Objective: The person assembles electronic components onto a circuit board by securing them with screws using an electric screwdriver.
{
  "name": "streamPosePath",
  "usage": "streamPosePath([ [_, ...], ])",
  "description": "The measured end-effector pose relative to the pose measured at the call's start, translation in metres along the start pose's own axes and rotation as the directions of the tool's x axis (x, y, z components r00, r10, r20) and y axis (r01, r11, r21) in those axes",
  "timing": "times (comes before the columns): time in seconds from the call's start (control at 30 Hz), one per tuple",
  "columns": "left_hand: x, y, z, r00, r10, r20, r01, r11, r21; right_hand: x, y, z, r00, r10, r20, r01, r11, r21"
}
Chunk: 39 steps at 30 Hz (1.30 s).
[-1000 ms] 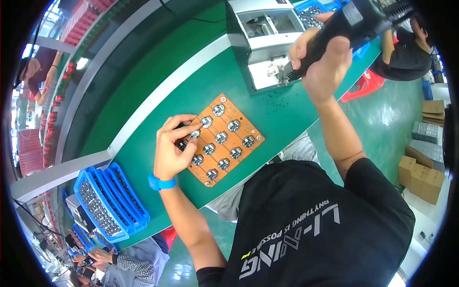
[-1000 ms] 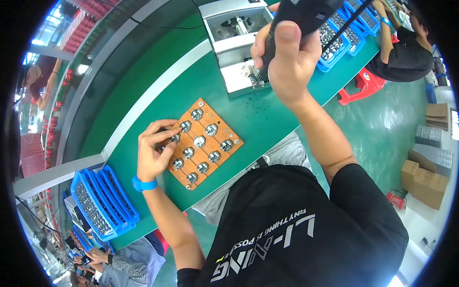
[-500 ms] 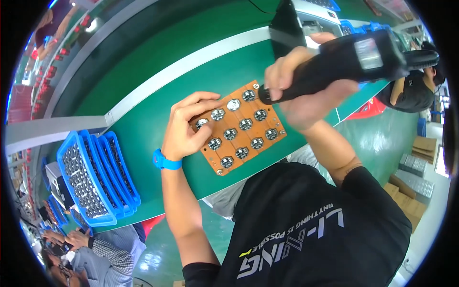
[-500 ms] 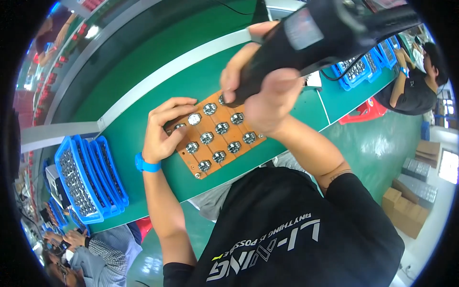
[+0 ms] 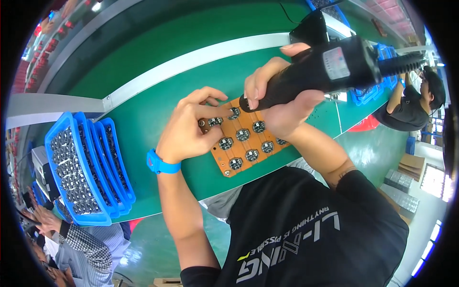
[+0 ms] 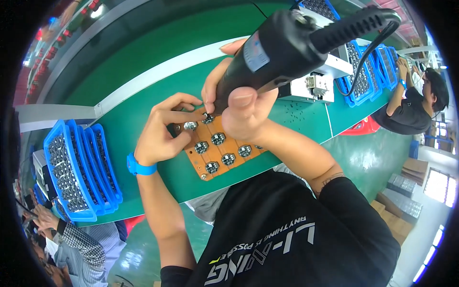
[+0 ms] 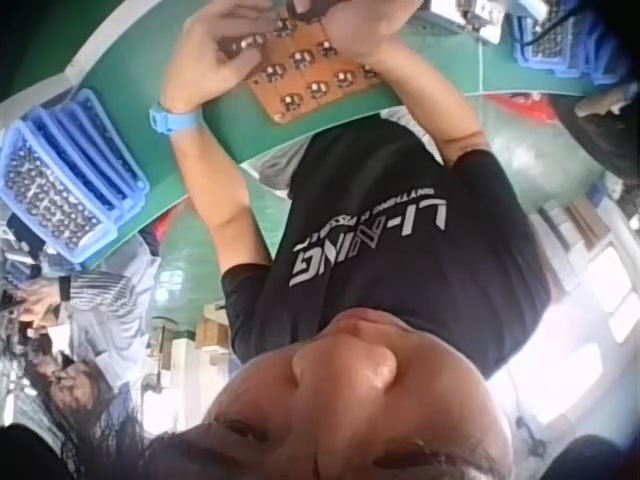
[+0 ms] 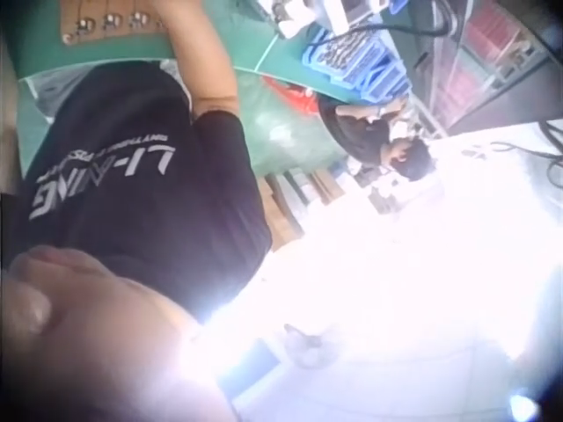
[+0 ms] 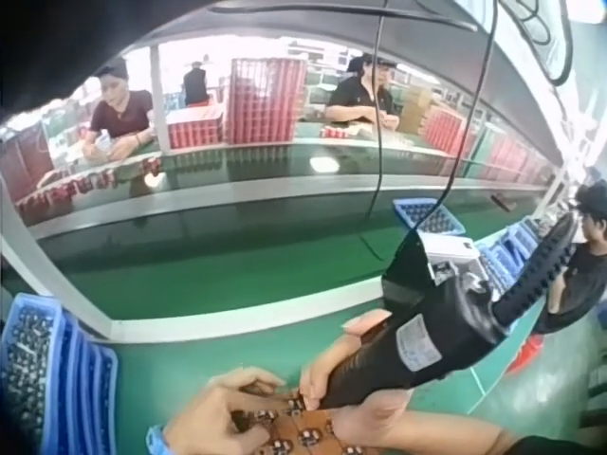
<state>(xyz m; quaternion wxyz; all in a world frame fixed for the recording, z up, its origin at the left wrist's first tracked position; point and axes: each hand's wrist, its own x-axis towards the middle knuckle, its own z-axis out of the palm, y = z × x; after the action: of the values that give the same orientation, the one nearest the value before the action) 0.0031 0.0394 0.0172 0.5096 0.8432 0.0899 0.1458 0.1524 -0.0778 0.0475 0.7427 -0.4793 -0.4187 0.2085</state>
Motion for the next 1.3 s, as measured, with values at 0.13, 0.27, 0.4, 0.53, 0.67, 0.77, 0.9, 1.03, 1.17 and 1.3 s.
streamPosePath([
  [0.13, 0.001, 0.007, 0.002, 0.997, -0.069, 0.035, 0.066, 0.994, 0.085, -0.004, 0.008, 0.001, 0.999, -0.003, 0.042, 0.003, 1.000, -0.006],
  [0.27, 0.001, 0.006, 0.002, 0.995, -0.084, 0.047, 0.079, 0.993, 0.084, -0.005, 0.013, 0.001, 0.998, -0.007, 0.065, 0.009, 1.000, -0.022],
  [0.4, -0.002, 0.001, 0.006, 0.999, -0.040, 0.013, 0.039, 0.995, 0.097, -0.006, 0.013, 0.003, 0.995, -0.016, 0.096, 0.019, 0.999, -0.028],
  [0.53, -0.003, 0.002, 0.004, 0.999, -0.054, 0.000, 0.054, 0.994, 0.092, -0.007, 0.015, 0.006, 0.992, -0.009, 0.126, 0.013, 0.999, -0.034],
  [0.67, -0.003, 0.002, 0.004, 0.999, -0.051, 0.009, 0.050, 0.995, 0.083, -0.001, 0.014, 0.011, 0.993, -0.020, 0.118, 0.023, 0.999, -0.025],
  [0.77, -0.003, 0.004, 0.006, 0.998, -0.064, 0.010, 0.063, 0.994, 0.092, 0.007, 0.019, 0.014, 0.996, 0.010, 0.092, -0.016, 0.998, 0.060],
  [0.9, -0.001, 0.005, 0.009, 0.997, -0.079, 0.011, 0.078, 0.992, 0.102, 0.006, 0.023, 0.012, 0.997, 0.010, 0.071, -0.016, 0.996, 0.089],
  [1.03, 0.003, 0.001, 0.009, 0.995, -0.078, 0.057, 0.079, 0.997, -0.020, 0.005, 0.022, 0.012, 0.998, 0.020, 0.055, -0.028, 0.989, 0.148],
  [1.17, 0.006, 0.004, 0.008, 0.998, -0.032, 0.062, 0.033, 0.999, -0.012, 0.011, -0.001, -0.006, 0.994, -0.104, -0.019, 0.106, 0.988, 0.115],
  [1.3, 0.004, 0.000, 0.015, 0.996, -0.089, -0.014, 0.088, 0.995, -0.054, 0.008, -0.053, -0.059, 0.979, -0.160, -0.130, 0.146, 0.984, -0.105],
])
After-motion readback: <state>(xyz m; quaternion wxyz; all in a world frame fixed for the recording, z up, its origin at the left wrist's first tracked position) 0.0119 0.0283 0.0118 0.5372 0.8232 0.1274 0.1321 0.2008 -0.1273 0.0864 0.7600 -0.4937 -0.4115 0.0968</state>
